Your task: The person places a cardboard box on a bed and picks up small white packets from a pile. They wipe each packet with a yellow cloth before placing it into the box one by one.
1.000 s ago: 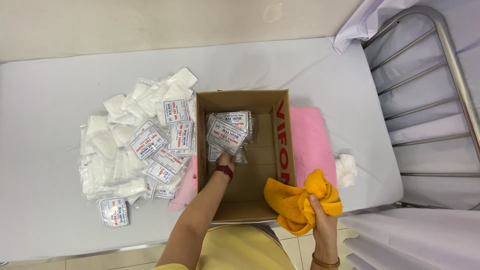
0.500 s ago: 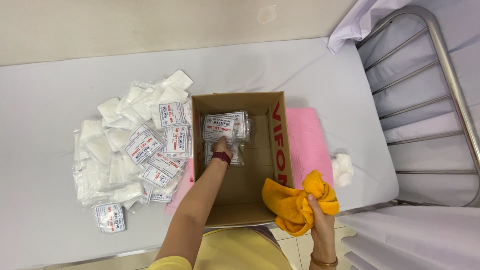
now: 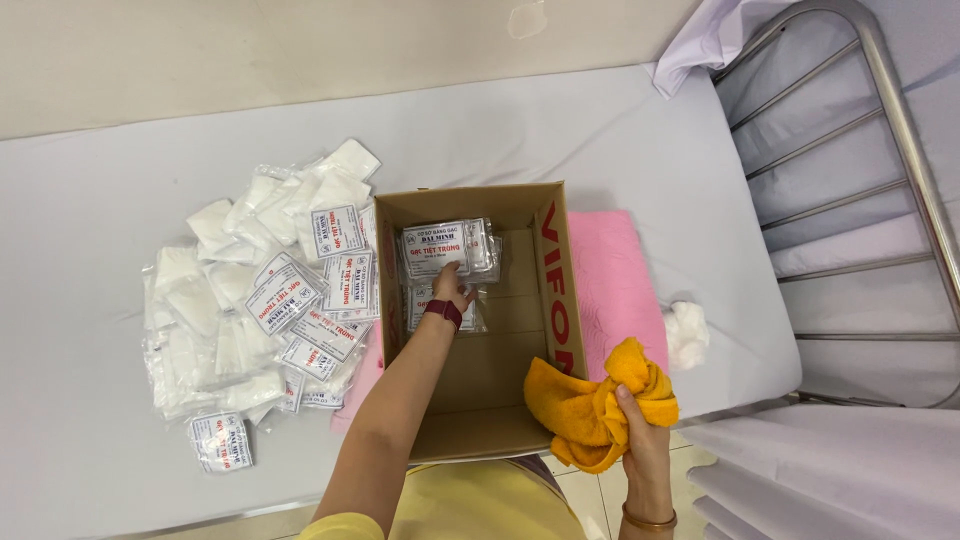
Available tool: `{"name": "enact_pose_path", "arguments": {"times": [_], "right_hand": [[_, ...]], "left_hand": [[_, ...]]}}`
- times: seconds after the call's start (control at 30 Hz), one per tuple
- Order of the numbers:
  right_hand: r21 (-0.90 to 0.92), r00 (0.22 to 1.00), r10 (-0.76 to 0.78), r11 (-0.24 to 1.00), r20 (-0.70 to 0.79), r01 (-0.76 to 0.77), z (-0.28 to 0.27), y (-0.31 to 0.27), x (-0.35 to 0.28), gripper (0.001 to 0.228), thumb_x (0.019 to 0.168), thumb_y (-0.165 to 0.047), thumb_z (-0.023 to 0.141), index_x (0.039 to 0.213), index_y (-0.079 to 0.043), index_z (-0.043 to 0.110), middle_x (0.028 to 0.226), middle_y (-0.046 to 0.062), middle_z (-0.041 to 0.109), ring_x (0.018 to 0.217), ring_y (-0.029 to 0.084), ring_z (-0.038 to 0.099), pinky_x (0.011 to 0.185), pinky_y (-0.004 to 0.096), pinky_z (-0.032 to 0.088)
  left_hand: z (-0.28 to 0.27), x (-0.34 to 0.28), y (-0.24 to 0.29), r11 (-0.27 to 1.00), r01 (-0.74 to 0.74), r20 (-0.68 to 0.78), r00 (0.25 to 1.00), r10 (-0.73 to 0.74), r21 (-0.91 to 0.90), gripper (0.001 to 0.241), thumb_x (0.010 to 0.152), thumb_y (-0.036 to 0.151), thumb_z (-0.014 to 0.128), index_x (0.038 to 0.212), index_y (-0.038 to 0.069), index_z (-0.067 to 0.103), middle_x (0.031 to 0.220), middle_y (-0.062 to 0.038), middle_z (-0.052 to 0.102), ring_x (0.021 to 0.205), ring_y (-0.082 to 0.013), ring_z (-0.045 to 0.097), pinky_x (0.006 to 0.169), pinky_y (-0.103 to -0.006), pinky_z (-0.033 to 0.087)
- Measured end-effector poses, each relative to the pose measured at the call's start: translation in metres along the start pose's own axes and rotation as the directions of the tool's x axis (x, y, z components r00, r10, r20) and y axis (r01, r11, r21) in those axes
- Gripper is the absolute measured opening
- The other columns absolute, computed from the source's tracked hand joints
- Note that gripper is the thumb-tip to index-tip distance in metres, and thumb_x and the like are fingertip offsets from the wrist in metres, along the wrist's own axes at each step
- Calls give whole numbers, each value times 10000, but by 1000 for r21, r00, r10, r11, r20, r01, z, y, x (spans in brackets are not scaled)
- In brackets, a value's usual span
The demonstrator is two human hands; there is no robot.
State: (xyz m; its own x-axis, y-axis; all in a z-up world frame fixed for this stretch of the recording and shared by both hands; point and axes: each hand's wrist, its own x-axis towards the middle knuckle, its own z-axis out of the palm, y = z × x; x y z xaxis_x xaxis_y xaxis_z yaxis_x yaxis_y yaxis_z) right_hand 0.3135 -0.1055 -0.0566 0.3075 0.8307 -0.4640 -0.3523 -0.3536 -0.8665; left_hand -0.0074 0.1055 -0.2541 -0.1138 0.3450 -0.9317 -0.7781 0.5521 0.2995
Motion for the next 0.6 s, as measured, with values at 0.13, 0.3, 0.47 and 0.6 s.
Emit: {"name": "enact_pose_path", "arguments": {"times": [0.13,0.3,0.47,0.6], "right_hand": [[0,1000,8,1000,5,-8,1,-2,2,521,935,-108,677,1423,-35,508,1291,88,633,1155,188,641,969,364,552],[-6,999,34,999,-25,-34,2,-1,1,524,930,-106,675,1423,-41,510,1291,88,636,1151,191,642,967,364,552],[-17,1000,7,1000,0,-7,-2,-1,0,510,941,-104,670,1419,-29,510,1291,94,635,1157,191,639,978,364,550],[-13,1000,-4,1000,8,4,8,-10,-2,510,941,-106,671,1419,-34,508,1291,87,631,1157,187,637,978,364,551]], "left_hand": [[-13,20,-11,999,21,-35,999,-22,-38,510,952,264,647,1418,98,521,1388,-158,491,1188,-314,509,989,-467,550],[-18,21,-12,996,28,-23,999,-30,-80,521,955,265,633,1432,108,496,1439,-160,476,1245,-332,493,1014,-455,533],[-2,-2,15,998,17,129,992,-10,-54,656,994,304,578,1570,138,310,1634,-219,250,1515,-348,281,1133,-545,431],[-10,7,18,997,76,70,995,-75,-14,664,983,307,579,1578,158,323,1657,-210,230,1534,-361,257,1153,-562,386]]}}
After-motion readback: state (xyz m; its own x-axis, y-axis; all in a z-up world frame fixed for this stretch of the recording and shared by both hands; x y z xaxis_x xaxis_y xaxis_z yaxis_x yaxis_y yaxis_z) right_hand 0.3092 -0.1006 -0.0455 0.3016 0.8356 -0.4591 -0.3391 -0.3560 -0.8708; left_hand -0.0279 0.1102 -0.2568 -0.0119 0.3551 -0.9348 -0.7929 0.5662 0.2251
